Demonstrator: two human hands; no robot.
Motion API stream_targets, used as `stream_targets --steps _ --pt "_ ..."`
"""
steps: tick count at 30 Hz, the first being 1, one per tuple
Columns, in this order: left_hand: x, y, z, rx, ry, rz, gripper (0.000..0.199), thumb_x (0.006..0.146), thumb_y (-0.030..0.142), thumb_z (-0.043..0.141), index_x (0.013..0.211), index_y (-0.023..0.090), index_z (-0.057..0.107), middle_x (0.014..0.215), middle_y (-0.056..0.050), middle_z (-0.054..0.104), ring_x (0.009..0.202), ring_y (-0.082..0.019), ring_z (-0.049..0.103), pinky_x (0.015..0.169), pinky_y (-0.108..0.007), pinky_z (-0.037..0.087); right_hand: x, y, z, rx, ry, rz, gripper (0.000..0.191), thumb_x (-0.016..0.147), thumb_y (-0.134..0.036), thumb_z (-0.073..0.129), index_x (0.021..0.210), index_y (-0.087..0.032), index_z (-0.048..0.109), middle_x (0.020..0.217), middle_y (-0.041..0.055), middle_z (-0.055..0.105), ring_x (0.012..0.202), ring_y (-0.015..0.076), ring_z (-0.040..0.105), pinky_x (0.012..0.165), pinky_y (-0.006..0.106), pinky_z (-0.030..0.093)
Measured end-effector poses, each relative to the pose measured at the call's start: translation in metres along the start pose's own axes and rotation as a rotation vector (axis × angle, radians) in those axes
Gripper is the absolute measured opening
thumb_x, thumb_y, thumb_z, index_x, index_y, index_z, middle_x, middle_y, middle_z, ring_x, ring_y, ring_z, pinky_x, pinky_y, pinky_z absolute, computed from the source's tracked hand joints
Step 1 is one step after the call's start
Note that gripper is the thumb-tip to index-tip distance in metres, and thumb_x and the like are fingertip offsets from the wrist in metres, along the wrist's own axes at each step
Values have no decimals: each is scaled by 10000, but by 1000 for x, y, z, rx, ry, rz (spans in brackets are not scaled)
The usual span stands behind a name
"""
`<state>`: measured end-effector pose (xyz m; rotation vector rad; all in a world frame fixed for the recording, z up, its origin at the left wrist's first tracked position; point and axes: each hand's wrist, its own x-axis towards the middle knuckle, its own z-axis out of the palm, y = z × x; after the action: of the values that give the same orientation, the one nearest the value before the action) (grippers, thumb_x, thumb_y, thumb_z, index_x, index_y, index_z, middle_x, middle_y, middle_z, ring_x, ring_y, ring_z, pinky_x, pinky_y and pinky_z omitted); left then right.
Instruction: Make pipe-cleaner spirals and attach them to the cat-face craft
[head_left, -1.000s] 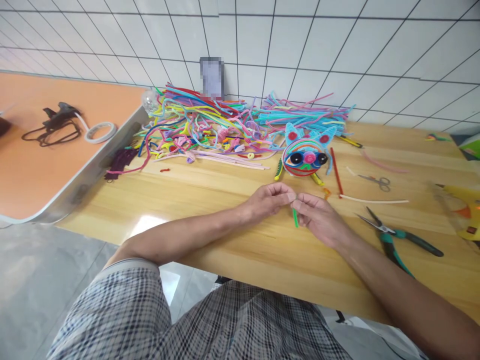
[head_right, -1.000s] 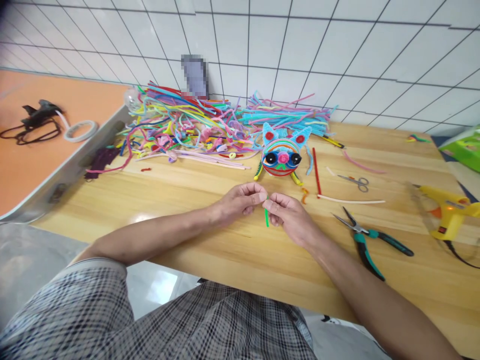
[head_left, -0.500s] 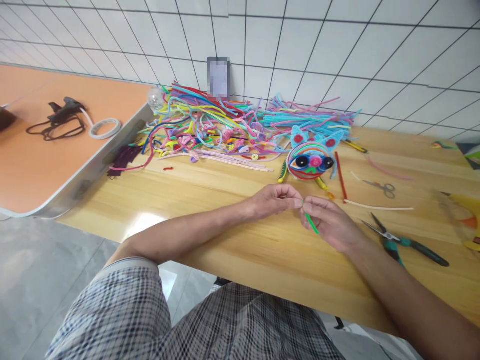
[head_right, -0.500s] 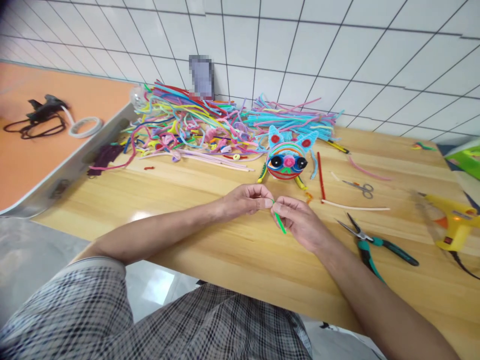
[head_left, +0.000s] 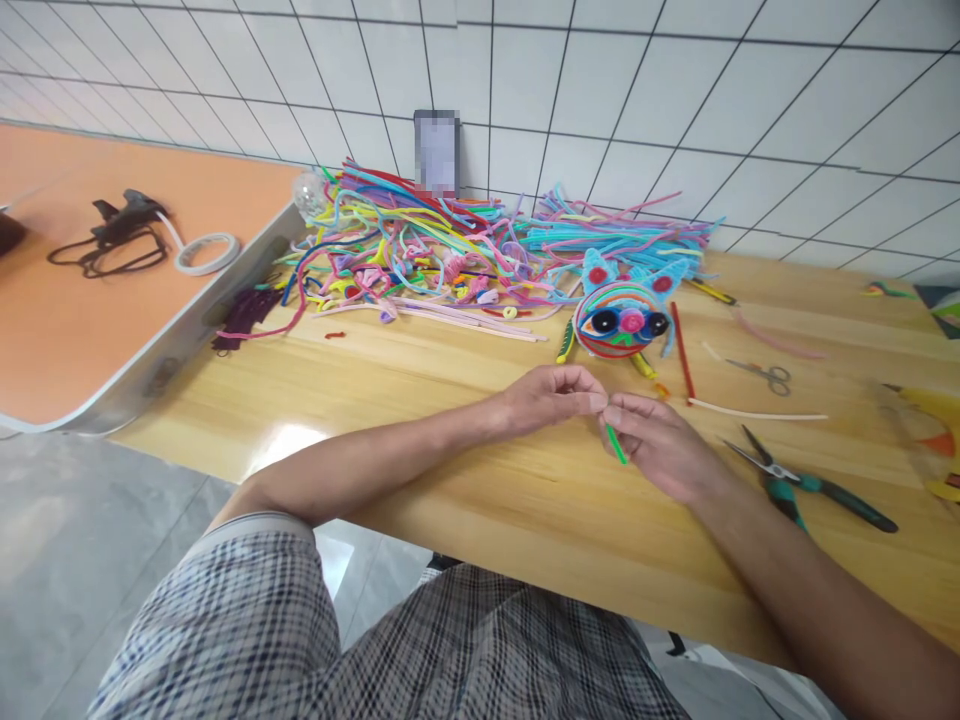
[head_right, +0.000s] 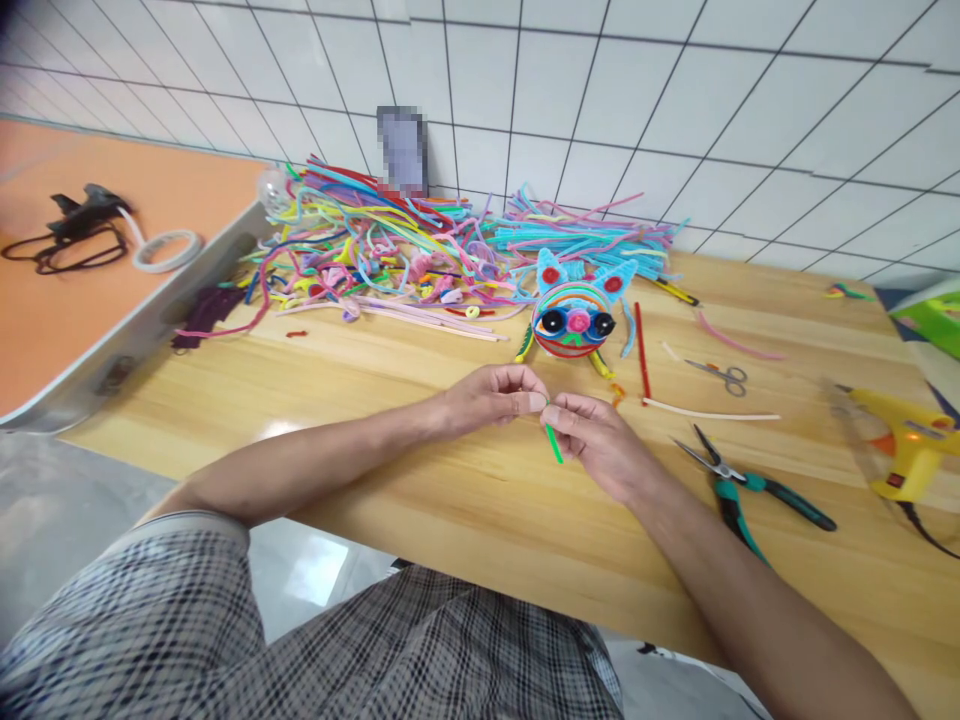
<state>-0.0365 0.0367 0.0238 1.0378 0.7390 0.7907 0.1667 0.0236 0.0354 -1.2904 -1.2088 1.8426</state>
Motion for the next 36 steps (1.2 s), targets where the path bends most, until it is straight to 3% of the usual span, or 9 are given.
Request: stream_targets --steps 4,10,14,19,24,28,32,36 --pt "3 8 -7 82 -57 91 426 727 500 962 831 152 740 787 -4 706 743 -113 583 712 -255 434 -1 -5 -6 -35 -39 -2 546 646 -646 994 665 -211 664 616 -24 552 568 111 447 546 289 294" --pt "-10 -8 10 -149 99 -34 563 669 606 981 848 160 686 623 72 535 510 -52 349 513 -243 232 0 9 4 15 -4 -52 585 619 -668 1009 670 -216 641 605 -44 529 550 100 428 535 278 294" --pt "-15 -15 17 -340 107 -124 585 645 593 1000 795 172 621 603 87 483 498 -48 332 493 -222 217 1 14 12 76 23 -29 603 580 -685 1024 712 -210 676 616 -36 573 556 97 462 532 264 308" --pt "-7 3 2 -185 32 -91 549 647 552 1010 845 141 704 731 20 657 532 -50 439 499 -217 283 1 7 7 110 -35 -22 567 599 -627 1022 711 -203 662 618 -41 560 553 90 466 530 253 318" --pt "-3 13 -4 -24 25 -46 450 680 457 1003 845 126 746 659 27 638 519 -51 424 499 -217 283 1 4 2 91 -73 -51 532 673 -614 980 700 -199 648 623 -33 578 555 94 465 533 258 318" --pt "-12 3 12 -205 110 -95 450 638 399 1032 775 142 690 590 64 547 485 -41 372 477 -197 265 4 13 7 84 -52 -101 554 668 -643 984 716 -205 648 619 -47 568 559 93 476 537 252 317" --pt "-20 -6 23 -442 195 -219 414 699 345 998 750 156 634 610 74 504 468 -35 342 456 -183 256 7 20 10 79 -33 -116 564 674 -679 966 757 -201 680 618 -46 574 548 92 464 525 255 314" --pt "-16 1 16 -354 146 -200 446 704 411 1003 756 152 644 694 41 607 481 -36 408 455 -184 303 7 16 6 124 -62 -83 523 676 -631 972 795 -190 716 641 -38 592 548 91 467 517 255 311"
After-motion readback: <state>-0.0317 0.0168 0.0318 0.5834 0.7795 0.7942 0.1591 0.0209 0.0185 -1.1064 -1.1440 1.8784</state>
